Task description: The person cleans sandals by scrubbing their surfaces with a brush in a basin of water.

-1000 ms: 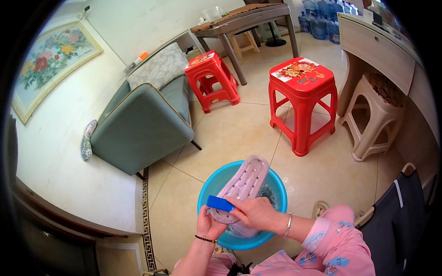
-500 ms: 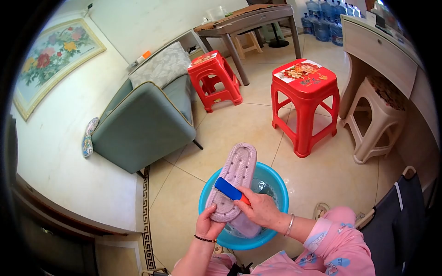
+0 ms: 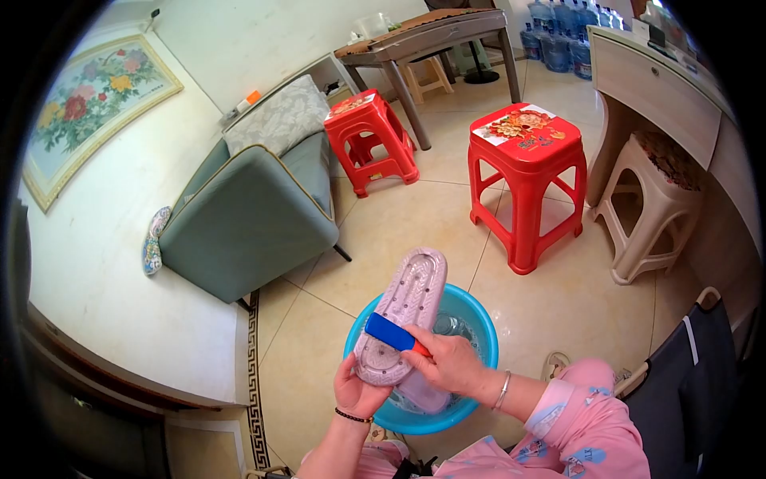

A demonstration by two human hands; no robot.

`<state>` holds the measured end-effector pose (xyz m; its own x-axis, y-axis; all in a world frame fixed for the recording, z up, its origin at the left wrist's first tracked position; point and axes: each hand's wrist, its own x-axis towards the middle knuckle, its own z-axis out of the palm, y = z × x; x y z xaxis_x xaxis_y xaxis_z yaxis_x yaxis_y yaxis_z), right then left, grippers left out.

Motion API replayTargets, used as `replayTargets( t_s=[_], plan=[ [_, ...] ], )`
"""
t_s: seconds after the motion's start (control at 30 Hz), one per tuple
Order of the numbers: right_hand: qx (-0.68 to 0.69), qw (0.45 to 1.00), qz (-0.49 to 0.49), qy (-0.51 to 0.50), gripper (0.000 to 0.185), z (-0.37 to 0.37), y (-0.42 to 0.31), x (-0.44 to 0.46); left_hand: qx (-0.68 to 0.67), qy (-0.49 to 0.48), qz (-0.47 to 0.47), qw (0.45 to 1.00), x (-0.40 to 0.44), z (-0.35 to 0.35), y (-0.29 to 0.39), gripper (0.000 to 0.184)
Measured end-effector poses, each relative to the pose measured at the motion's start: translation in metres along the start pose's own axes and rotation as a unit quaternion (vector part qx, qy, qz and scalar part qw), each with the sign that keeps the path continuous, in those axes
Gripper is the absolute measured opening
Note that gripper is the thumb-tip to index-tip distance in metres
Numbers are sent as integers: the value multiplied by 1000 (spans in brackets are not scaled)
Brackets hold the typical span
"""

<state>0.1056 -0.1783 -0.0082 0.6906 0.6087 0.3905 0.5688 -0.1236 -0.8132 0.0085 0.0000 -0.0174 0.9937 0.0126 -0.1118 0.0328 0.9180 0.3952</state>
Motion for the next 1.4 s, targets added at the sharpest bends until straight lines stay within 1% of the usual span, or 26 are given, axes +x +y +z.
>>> replayTargets(
  t_s=[0.03,0.1,0.2,0.23,0.3,0.43,0.5,0.53,0.6,0.63,0.7,0.73,0.77,0.83,0.87,0.93,1.03,1.1,1.17,1.2,1.23,1.27,1.3,1.33,1.37,1.4],
  plan=[
    [0,1000,0,1,42,-2,1,1,0,0,-1,1000,1,-1,-1,57],
    [14,1000,-7,-17,41,-4,1,2,62,24,23,997,1,-3,-2,58],
    [13,999,1,-29,41,-6,-5,2,93,29,18,995,1,-3,-1,58],
    [13,999,0,-30,41,-6,-5,2,93,29,18,995,1,-2,-1,58],
    [25,999,-38,-27,41,-6,-5,3,44,0,-6,999,-2,0,-1,60],
    [21,999,-31,-36,40,-6,-2,3,43,21,-14,999,-1,3,-2,63],
    [-4,998,-18,-64,44,-6,-1,2,45,42,-1,998,1,5,-5,62],
    [-4,998,-18,-64,44,-4,-1,1,44,42,-2,998,2,5,-6,62],
    [-35,997,-30,-61,48,2,-3,-4,61,73,42,995,4,2,-8,62],
    [-34,997,-30,-62,48,4,-4,-7,60,74,43,995,3,2,-4,62],
    [-76,985,-83,-129,51,6,-6,-12,106,83,43,990,1,2,3,62],
    [-109,980,-82,-142,49,8,-6,-15,89,47,46,994,4,-3,5,63],
    [-109,980,-83,-143,49,8,-7,-15,89,47,47,994,4,-5,3,63],
    [-173,976,-40,-128,48,9,-7,-13,113,73,57,989,5,-4,-1,61],
    [-173,976,-40,-128,48,12,-2,-12,112,73,57,989,6,-3,-2,61],
    [-122,992,2,-34,48,16,13,-7,128,71,55,988,7,-1,-4,61],
    [-115,993,26,-9,47,8,16,0,157,68,67,983,8,3,-7,62],
    [-105,994,16,-30,48,7,9,-3,165,71,67,981,7,1,-6,62],
    [-94,990,-44,-94,50,13,1,-11,173,77,68,979,4,-9,-3,63],
    [-89,989,-57,-100,51,12,-5,-14,111,-32,45,992,5,-25,1,64],
    [-89,989,-57,-101,51,13,-5,-15,47,-141,20,989,8,-33,4,65],
    [-99,989,-52,-100,51,14,-4,-16,-1,-224,9,974,14,-38,4,67],
    [-110,988,-48,-99,50,15,-3,-17,-1,-224,9,974,11,-41,-1,67],
    [-111,988,-48,-99,50,16,-2,-15,86,-63,44,993,6,-13,-5,68],
    [-120,989,-27,-79,50,16,1,-13,170,100,78,977,4,2,-8,69],
    [-129,990,-6,-59,49,16,3,-10,170,99,77,977,5,3,-9,69]
  ],
)
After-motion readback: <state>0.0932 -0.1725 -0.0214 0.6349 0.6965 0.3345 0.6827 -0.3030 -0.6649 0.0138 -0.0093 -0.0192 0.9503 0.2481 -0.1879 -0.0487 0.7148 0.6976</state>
